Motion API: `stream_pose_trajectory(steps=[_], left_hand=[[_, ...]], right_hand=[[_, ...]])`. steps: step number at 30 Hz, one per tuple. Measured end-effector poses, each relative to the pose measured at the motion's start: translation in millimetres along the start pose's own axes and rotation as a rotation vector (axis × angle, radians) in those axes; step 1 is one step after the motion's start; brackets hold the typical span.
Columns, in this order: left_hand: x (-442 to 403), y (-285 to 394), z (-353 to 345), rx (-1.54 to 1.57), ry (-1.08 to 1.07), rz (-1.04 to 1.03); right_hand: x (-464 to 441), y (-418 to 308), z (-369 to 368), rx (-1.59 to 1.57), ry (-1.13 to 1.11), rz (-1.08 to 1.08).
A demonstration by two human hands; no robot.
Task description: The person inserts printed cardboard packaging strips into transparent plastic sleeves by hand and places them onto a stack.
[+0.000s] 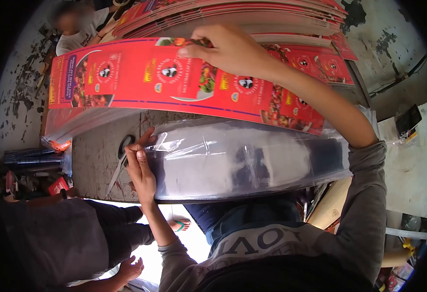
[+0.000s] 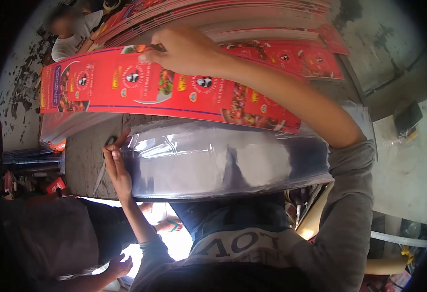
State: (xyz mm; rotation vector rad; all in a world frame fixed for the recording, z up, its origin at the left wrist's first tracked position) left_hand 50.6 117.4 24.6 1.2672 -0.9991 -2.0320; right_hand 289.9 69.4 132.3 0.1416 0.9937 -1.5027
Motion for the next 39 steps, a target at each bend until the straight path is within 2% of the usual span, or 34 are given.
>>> stream_pose_trajectory(steps=[4, 6, 8, 9, 11, 16, 19, 25, 30, 32, 39], left_hand=[[-2.3, 7.9, 0.9, -0.052, 0.012, 0.01], [-2.6, -5.9, -0.6, -0.1, -0.047, 0.113], [-6.1, -5.7, -0.1, -0.013, -0.028, 0.079], [-6.4, -15.1, 1.9, 0.068, -0.04, 0.133], [-7.6, -19.3, 0.8, 0.157, -0.071, 0.216], [-14.9, -19.7, -1.7, 0.152, -0.05, 0.246], [-18.6, -17.2, -1.0, 0.211, -0.072, 0.223], [-21.6, -22.3, -1.2, 0.225, -0.163, 0.303], [-17.8, -40.2, 7.4, 0.231, -0.033, 0.355], [-17.1, -40.7, 7.5, 0.24, -0.029, 0.379], [-15.0, -51.8, 9.4, 0.274, -0.011, 0.419]], right_hand=[[49.0, 39.3, 20.5, 0.072, -0.16, -0.171], [81.1, 58.2, 40.9, -0.032, -0.187, -0.331], [110.2, 73.3, 63.9, 0.036, -0.239, -0.455], [121.9, 80.9, 72.8, 0.037, -0.25, -0.453], [130.2, 77.7, 90.8, 0.146, -0.17, -0.234], [132.9, 74.6, 89.7, 0.221, -0.15, -0.252], [131.5, 71.9, 93.4, 0.271, -0.123, -0.235], [130.5, 65.5, 99.6, 0.306, -0.08, -0.207], [126.4, 54.7, 99.4, 0.347, -0.082, -0.131], [126.2, 49.4, 99.1, 0.392, -0.083, -0.067], [128.3, 50.3, 97.3, 0.379, -0.091, -0.059]])
Point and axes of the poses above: each hand's wrist, its own x-axis away from the middle knuckle, its own z-axis out of the back of the hand, y = z × x, the point moved 10 cm from there along -x, towards the middle knuckle, and after that the axes turned 9 degrees about y, right-handed, at the moved point
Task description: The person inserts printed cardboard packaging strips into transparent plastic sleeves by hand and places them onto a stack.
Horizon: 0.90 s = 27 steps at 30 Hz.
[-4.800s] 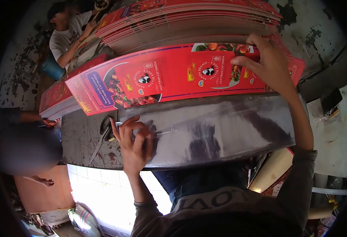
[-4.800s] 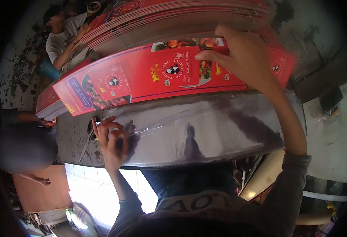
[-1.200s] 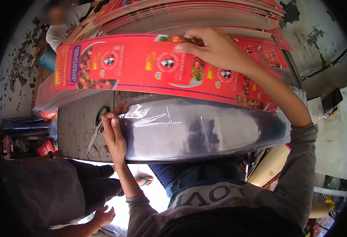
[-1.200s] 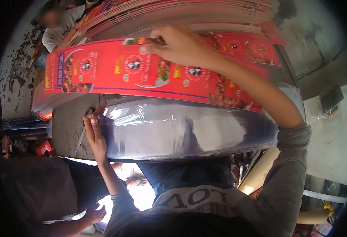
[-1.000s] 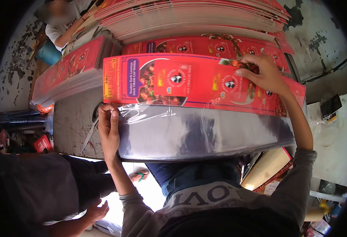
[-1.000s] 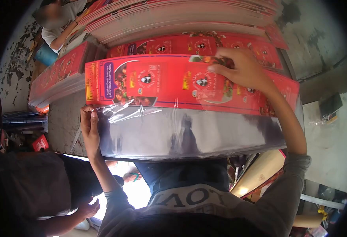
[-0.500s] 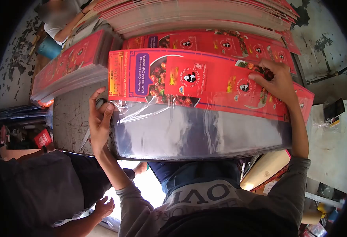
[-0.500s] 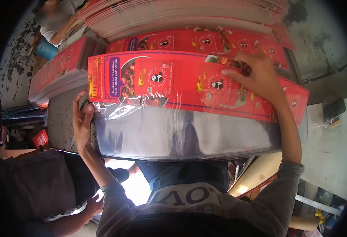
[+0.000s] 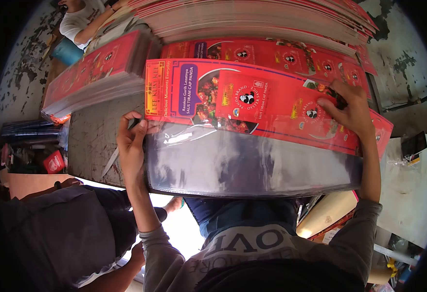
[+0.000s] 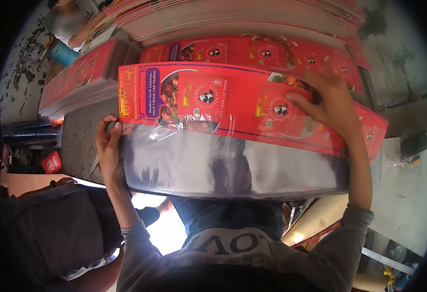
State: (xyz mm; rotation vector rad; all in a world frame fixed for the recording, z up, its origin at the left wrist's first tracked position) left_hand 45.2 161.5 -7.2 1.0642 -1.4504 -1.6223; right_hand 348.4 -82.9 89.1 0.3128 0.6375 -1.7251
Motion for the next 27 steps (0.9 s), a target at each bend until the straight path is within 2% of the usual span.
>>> stream_pose_trajectory(steps=[9, 11, 20, 27], left_hand=[[0.1, -0.9, 0.3, 0.027, 0.009, 0.026], [0.6, -2.1, 1.4, 0.03, 0.01, 0.026], [2.9, 2.4, -0.3, 0.015, 0.054, 0.044], [1.9, 2.9, -0.9, 0.018, 0.06, 0.037]], right_hand=[[1.2, -6.4, 8.2, 0.008, 0.059, 0.049], [1.9, -0.9, 4.4, -0.001, 0.017, -0.013], [4.7, -0.8, -8.1, -0.02, -0.072, 0.048], [4.7, 3.7, -19.3, -0.097, -0.156, -0.025]])
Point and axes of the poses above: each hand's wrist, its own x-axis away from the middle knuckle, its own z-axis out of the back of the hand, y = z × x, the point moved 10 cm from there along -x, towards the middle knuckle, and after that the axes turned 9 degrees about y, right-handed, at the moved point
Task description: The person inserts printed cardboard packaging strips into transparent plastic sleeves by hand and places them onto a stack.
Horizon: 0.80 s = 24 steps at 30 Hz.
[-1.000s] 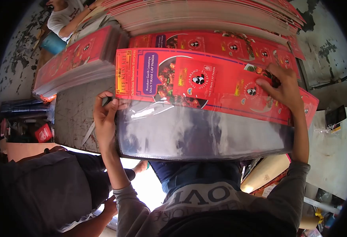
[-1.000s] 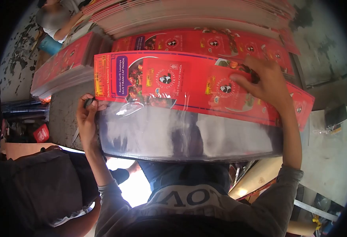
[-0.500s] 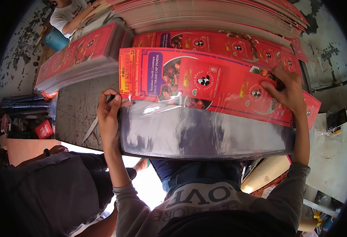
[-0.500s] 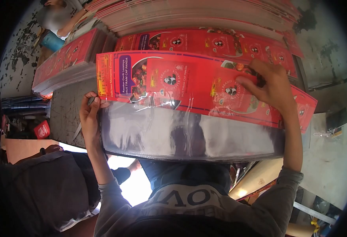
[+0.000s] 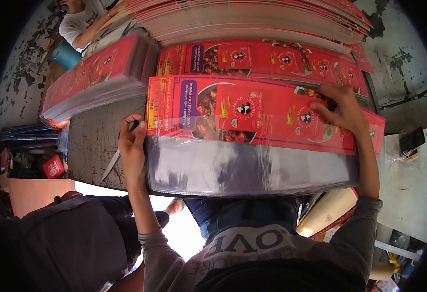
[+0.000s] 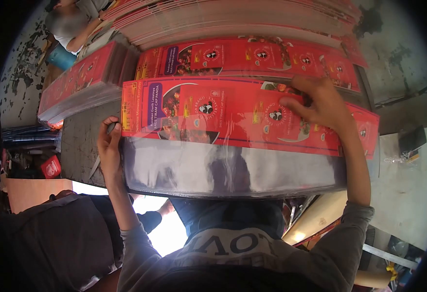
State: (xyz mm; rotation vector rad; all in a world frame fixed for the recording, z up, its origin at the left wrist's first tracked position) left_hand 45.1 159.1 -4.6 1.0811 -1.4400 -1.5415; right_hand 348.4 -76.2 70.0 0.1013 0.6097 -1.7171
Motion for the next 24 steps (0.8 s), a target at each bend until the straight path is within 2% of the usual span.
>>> stream_pose_trajectory(steps=[9, 11, 16, 18, 20, 24], left_hand=[[0.7, 1.0, -1.9, 0.015, 0.029, 0.0], [-0.9, -3.9, 1.1, 0.008, 0.004, 0.009], [-1.4, -3.0, -3.1, -0.02, -0.015, -0.003], [-0.7, -1.3, -1.6, -0.012, 0.041, 0.003], [-1.7, -1.5, -2.0, -0.018, 0.033, -0.01], [-2.3, -0.2, -2.7, -0.017, 0.014, -0.045]], right_hand=[[1.8, 3.8, -13.1, -0.051, -0.103, -0.063], [4.2, -1.4, -18.6, -0.051, -0.112, 0.037], [8.8, -7.8, -25.3, -0.127, -0.15, 0.038], [9.7, -8.6, -24.5, -0.114, -0.139, 0.035], [10.1, 0.2, -25.0, -0.152, -0.141, -0.093], [8.6, 4.0, -27.7, -0.138, -0.196, -0.134]])
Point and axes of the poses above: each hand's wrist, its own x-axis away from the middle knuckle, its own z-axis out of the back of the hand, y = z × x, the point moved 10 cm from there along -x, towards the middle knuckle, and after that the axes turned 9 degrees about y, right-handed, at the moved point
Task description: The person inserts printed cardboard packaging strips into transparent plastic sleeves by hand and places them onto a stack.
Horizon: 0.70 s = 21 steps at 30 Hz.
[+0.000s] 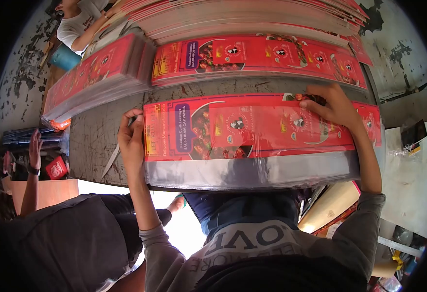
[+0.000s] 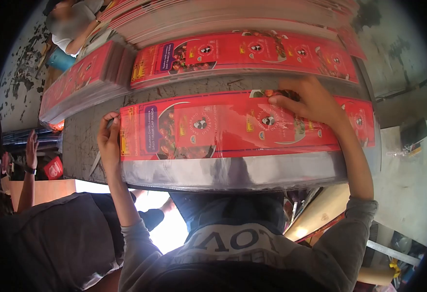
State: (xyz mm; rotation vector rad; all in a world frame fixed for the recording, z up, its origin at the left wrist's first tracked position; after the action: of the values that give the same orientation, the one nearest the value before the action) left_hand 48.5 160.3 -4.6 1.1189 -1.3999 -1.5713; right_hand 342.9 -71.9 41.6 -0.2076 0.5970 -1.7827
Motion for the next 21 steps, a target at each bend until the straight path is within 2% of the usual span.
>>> stream_pose_trajectory(steps=[6, 9, 10, 11, 12, 13, 15, 17, 21], left_hand=[[0.8, 2.9, -4.8, 0.021, -0.02, 0.0], [0.9, 11.8, -5.0, -0.118, -0.116, -0.017], [2.3, 15.7, -6.8, -0.115, -0.124, -0.019], [3.9, 28.4, -6.5, -0.259, -0.09, -0.141], [6.5, 41.3, -7.1, -0.402, -0.052, -0.262], [8.1, 45.1, -8.2, -0.396, -0.053, -0.259], [17.8, 64.8, -19.9, -0.697, -0.082, -0.477], [21.7, 73.5, -31.4, -0.708, -0.138, -0.515], [28.6, 69.8, -54.6, -0.776, -0.256, -0.619]], right_hand=[[-0.5, -1.8, 5.2, -0.038, 0.048, 0.062], [10.7, 25.1, 12.5, -0.024, -0.024, -0.07], [19.8, 30.4, 32.3, 0.015, 0.078, -0.06], [31.1, 35.7, 53.1, 0.058, 0.178, -0.049], [45.1, 43.5, 64.8, 0.064, 0.178, -0.054], [61.8, 56.4, 76.4, 0.134, 0.169, -0.103], [90.2, 69.6, 86.6, 0.208, 0.154, -0.149], [119.0, 82.5, 99.7, 0.235, 0.279, -0.254], [140.1, 87.0, 97.4, 0.315, 0.42, -0.172]])
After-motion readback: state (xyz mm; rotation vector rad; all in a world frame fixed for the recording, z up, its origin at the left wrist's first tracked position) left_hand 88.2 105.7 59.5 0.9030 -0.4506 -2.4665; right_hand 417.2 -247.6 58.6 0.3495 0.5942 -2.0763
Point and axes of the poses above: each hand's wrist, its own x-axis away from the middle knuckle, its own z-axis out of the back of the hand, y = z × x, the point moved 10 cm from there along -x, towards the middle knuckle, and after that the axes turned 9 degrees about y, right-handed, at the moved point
